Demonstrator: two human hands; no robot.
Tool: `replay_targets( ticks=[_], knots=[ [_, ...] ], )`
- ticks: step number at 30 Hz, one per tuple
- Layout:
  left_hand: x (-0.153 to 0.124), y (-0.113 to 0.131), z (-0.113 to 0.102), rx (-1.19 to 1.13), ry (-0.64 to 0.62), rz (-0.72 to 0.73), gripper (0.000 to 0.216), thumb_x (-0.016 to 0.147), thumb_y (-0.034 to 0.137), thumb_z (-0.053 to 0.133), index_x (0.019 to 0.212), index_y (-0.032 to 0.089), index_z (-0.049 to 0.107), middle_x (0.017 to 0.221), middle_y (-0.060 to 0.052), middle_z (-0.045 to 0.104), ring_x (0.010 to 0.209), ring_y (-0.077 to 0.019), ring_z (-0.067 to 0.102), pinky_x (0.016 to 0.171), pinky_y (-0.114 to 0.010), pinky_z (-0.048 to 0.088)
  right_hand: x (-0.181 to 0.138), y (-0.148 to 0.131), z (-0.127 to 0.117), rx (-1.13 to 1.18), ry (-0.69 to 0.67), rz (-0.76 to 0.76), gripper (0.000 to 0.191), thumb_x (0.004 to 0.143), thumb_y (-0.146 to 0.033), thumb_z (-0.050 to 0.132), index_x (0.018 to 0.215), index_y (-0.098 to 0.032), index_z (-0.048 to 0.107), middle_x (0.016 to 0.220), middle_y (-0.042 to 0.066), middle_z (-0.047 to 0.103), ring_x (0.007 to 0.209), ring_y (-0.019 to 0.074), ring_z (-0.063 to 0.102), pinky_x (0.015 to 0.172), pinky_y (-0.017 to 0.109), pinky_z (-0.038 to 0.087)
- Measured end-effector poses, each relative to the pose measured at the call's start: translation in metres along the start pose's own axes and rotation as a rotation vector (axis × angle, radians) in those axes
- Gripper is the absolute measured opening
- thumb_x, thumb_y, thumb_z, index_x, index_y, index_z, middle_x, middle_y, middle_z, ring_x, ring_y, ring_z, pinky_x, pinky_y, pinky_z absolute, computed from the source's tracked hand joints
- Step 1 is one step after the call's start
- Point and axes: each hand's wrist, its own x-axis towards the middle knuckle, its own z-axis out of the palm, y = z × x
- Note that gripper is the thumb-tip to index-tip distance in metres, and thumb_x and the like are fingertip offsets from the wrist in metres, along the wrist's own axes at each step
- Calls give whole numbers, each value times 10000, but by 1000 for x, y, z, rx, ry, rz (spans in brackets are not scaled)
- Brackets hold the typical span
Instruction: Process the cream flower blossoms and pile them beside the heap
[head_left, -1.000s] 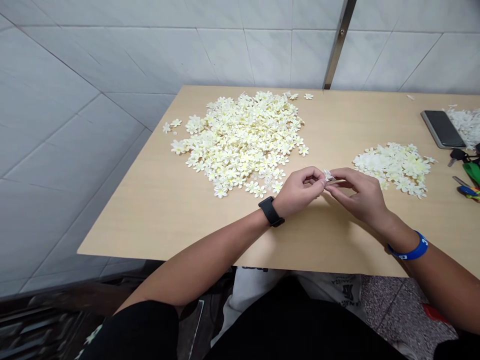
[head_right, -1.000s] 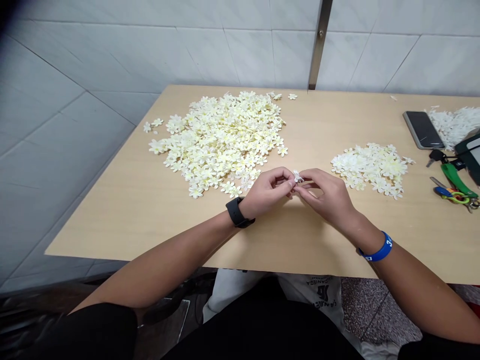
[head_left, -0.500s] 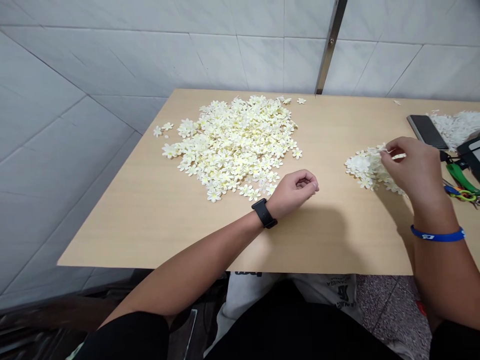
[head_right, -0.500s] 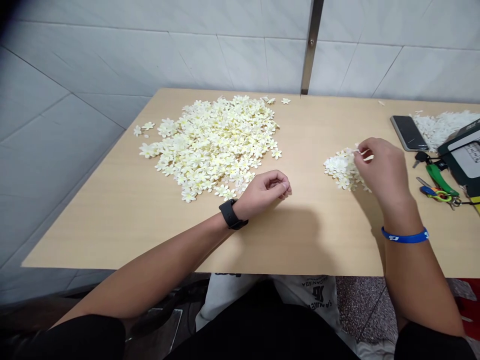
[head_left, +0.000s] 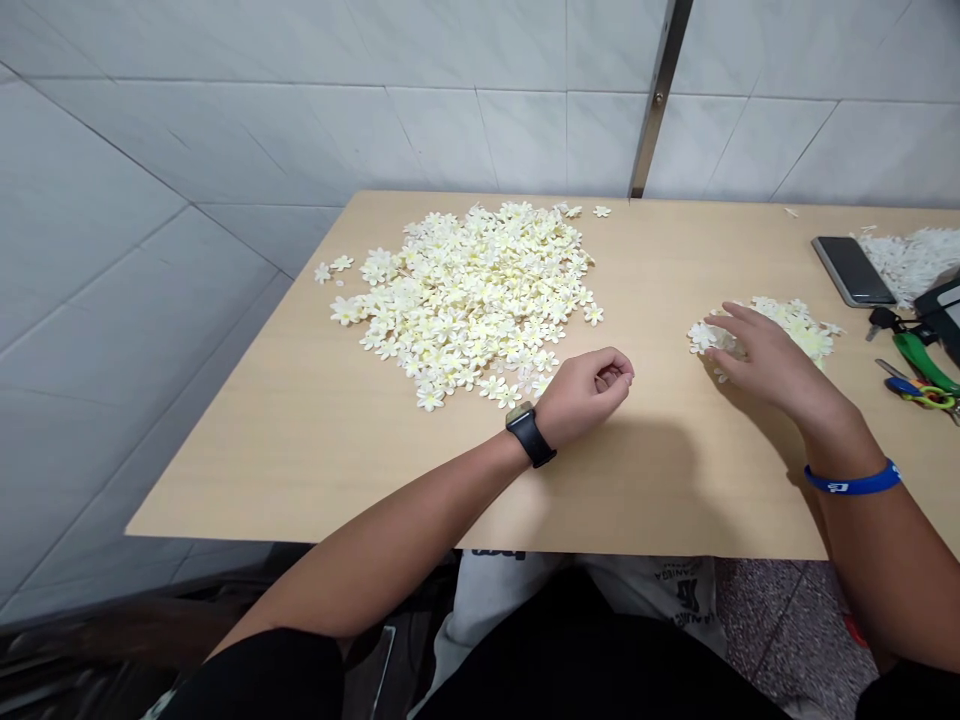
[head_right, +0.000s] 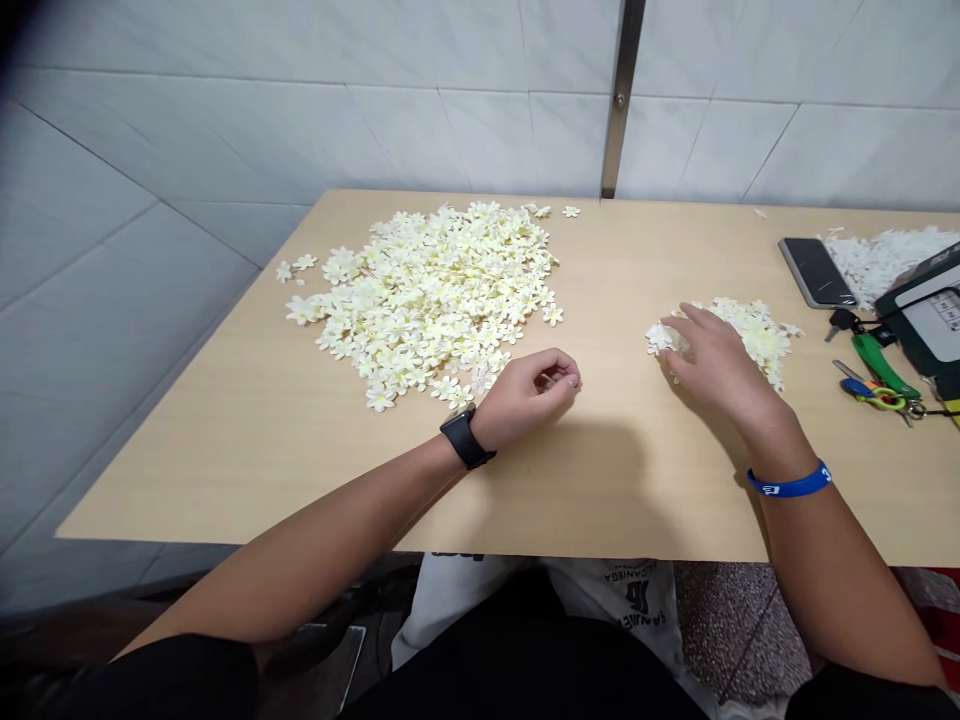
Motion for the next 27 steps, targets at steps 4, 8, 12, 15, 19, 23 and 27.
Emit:
replay_targets(
  ticks=[4,8,12,15,19,23,27],
  knots=[
    [3,7,-25,561,0,159,213,943,259,590,1126,185,669,1250,-113,693,1191,-286,612,1083,-482,436,-1,2,10,-28,54,-21,367,919,-370,595,1241,-232,702,1484,155,592,1426,423,494,1171,707,329],
    [7,3,-51,864,108,-79,668,860,440,760,1444,210,529,1641,-186,353,1537,-462,233,1216,-726,144,-1,-4,11,19,83,-70,382,883,-406,662,1236,-264,696,1491,136,581,1446,430,460,1172,682,345],
    [15,-14,-60,881,161,-165,572,871,421,744,1380,221,578,1640,-160,357,1517,-454,252,1200,-684,231,1,-10,10,87,163,-73,303,858,-378,708,1141,-270,724,1405,142,641,1363,420,544,1152,652,383],
    [21,-21,-59,860,229,-120,292,916,304,679,1196,222,685,1464,-124,551,1363,-377,447,1132,-570,365,2,-19,7,136,260,-65,210,887,-348,673,1068,-265,740,1322,133,692,1280,380,615,1114,591,449],
    [24,-22,-57,819,270,-93,139,910,270,677,1028,219,731,1280,-91,646,1239,-322,522,1113,-534,378,0,-36,2,165,321,-90,167,909,-319,630,1018,-260,742,1201,113,736,1182,351,672,1048,581,510],
    [24,-22,-55,816,308,-58,129,934,208,607,965,233,730,1265,-79,651,1279,-304,515,1224,-600,242,-3,-44,3,199,325,-123,161,916,-292,602,987,-257,743,1106,105,759,1102,337,705,1055,590,501],
    [22,-20,-52,847,364,-4,238,946,150,521,1040,238,721,1357,-89,624,1355,-304,477,1257,-636,180,-3,-42,10,218,308,-132,155,924,-295,596,983,-257,734,1069,89,774,1073,319,715,1044,564,517]
  ],
)
